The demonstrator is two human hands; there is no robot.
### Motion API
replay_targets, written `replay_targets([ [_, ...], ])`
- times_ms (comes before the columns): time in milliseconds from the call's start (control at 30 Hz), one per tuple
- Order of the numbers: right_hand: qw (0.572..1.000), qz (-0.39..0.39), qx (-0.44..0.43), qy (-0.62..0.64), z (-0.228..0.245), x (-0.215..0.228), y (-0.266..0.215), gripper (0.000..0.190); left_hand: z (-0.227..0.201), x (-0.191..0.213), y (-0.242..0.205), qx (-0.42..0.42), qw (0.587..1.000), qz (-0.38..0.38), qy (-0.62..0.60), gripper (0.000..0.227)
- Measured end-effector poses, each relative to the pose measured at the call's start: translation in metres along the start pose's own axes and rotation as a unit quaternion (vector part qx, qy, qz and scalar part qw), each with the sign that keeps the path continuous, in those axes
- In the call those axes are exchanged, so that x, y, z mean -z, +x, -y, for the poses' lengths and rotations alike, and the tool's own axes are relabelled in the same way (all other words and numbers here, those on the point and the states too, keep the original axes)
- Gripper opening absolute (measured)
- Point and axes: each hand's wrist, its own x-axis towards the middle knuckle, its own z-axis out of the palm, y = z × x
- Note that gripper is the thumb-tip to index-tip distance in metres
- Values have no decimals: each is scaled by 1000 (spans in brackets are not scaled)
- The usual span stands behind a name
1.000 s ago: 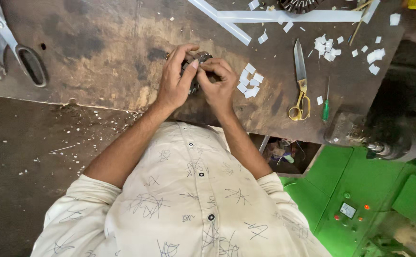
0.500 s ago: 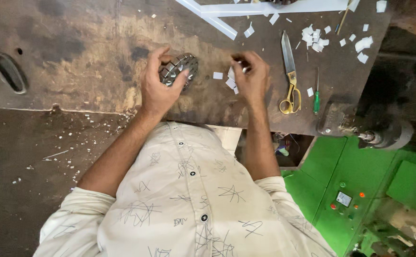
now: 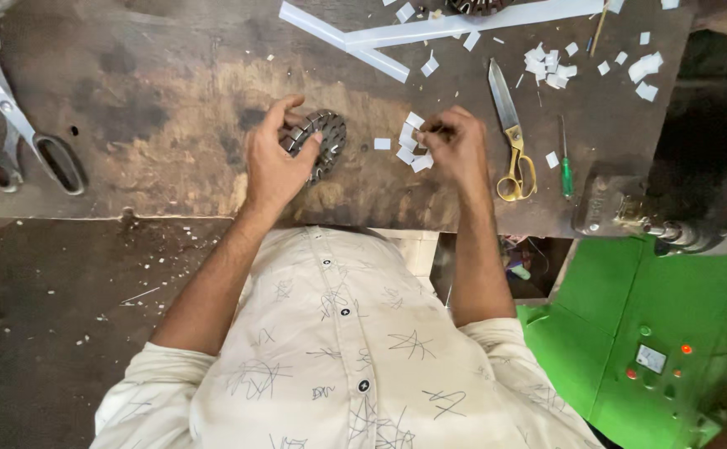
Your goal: The person cuts small white plastic strips with scissors and inserts them into the slots of a circular metal motor stator. The person repeatedly measures, cuts, and places the plastic pieces into the stator slots on a cluttered workbench.
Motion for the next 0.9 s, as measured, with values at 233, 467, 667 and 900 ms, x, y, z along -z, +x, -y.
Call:
replay_targets([
  [233, 961, 14, 120, 249, 28, -77, -28, 22, 8, -16, -6, -48, 998, -45, 13, 24],
  [467, 942, -5, 99, 320, 42, -117, -24, 14, -2, -3, -9, -126, 992, 3, 12, 23],
  [667, 932, -57, 132, 334, 41, -134, -19, 7, -15, 9, -8, -105, 993, 36, 29, 21],
  [900, 957, -45, 153, 244, 50, -136, -15, 6, -7, 8, -10, -86, 995, 36, -24, 31],
])
